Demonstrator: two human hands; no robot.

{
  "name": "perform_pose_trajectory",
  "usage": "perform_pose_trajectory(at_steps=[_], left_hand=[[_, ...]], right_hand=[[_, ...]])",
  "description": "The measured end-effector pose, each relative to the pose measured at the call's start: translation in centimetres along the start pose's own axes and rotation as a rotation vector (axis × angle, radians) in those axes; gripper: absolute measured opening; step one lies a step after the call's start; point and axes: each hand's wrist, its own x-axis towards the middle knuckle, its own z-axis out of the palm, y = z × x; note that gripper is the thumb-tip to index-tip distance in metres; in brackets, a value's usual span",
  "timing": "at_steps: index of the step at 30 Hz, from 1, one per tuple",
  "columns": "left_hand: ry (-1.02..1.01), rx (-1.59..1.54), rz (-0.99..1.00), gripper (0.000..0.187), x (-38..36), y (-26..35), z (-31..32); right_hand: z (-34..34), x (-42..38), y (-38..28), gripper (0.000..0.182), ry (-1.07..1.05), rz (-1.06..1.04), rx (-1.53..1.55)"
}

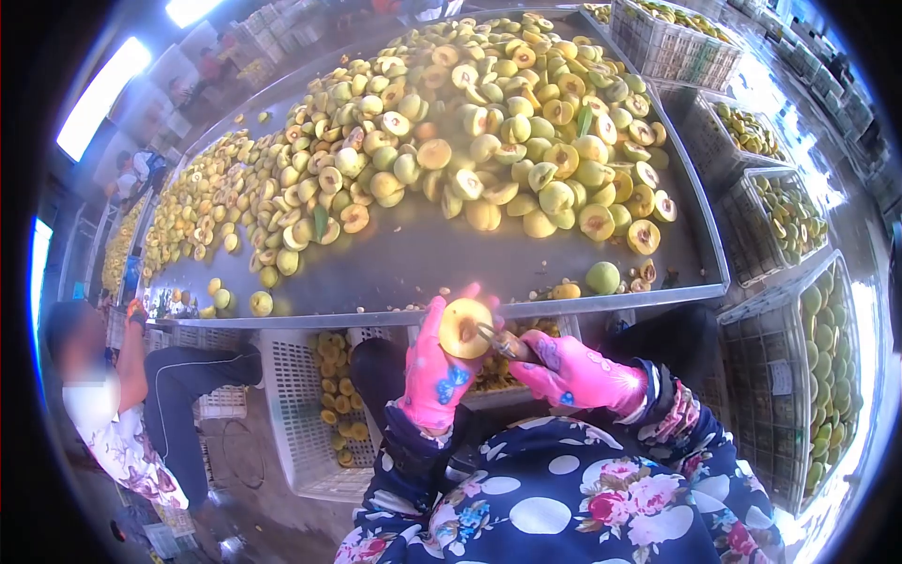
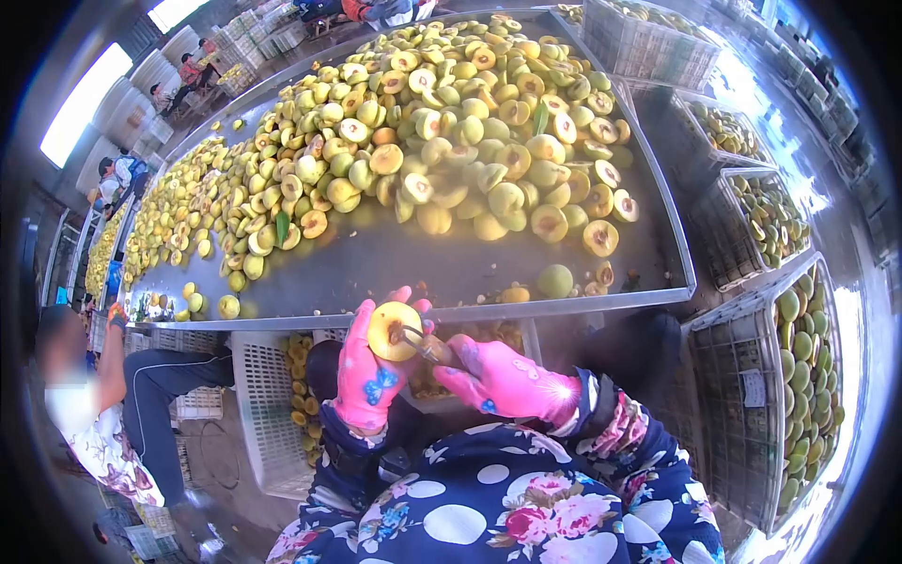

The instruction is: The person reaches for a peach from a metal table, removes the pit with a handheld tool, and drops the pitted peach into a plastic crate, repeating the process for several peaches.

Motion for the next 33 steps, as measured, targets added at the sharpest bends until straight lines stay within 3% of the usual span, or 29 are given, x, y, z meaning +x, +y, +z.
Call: perform_pose_trajectory(at_steps=[2, 8, 14, 17, 20, 23, 26, 29, 32, 33], left_hand=[[0.003, 0.059, 0.037, 0.053, -0.3, -0.4, 0.1], [0.021, 0.119, 0.057, 0.052, -1.2, -1.0, 0.7], [0.073, 0.115, 0.061, 0.051, -1.0, -1.9, 0.6], [0.103, 0.092, 0.082, 0.041, -0.8, -2.4, 0.2], [0.108, 0.147, 0.026, 0.038, -0.7, -2.2, -0.1], [0.072, 0.498, -0.112, 0.036, -0.5, -0.9, 0.3], [0.035, 0.497, -0.215, 0.034, 0.2, -0.7, -0.2], [0.128, 0.384, -0.046, 0.029, 0.0, -2.1, -0.2], [0.183, 0.542, 0.242, 0.026, 0.3, -4.4, -1.9], [0.226, 0.476, 0.269, 0.02, 0.4, -4.8, -2.0]], right_hand=[[0.6, 0.3, 0.7, 0.025, 0.052, -0.1, -0.036], [1.2, 0.2, 0.6, 0.025, 0.07, -0.019, 0.02], [1.6, 0.0, 0.3, 0.025, 0.097, -0.064, -0.14], [2.1, 0.1, 1.5, 0.022, 0.102, -0.129, -0.176], [1.9, 0.0, 1.9, 0.022, 0.005, -0.062, -0.155], [1.9, 0.4, 3.4, 0.026, -0.115, -0.032, -0.098], [1.3, 0.2, 3.3, 0.027, -0.144, -0.013, -0.198], [2.1, 0.4, 5.0, 0.025, -0.057, -0.024, -0.195], [1.7, 0.2, 2.3, 0.032, -0.126, -0.009, -0.055], [1.8, 0.2, 2.3, 0.032, -0.159, 0.106, 0.031]])
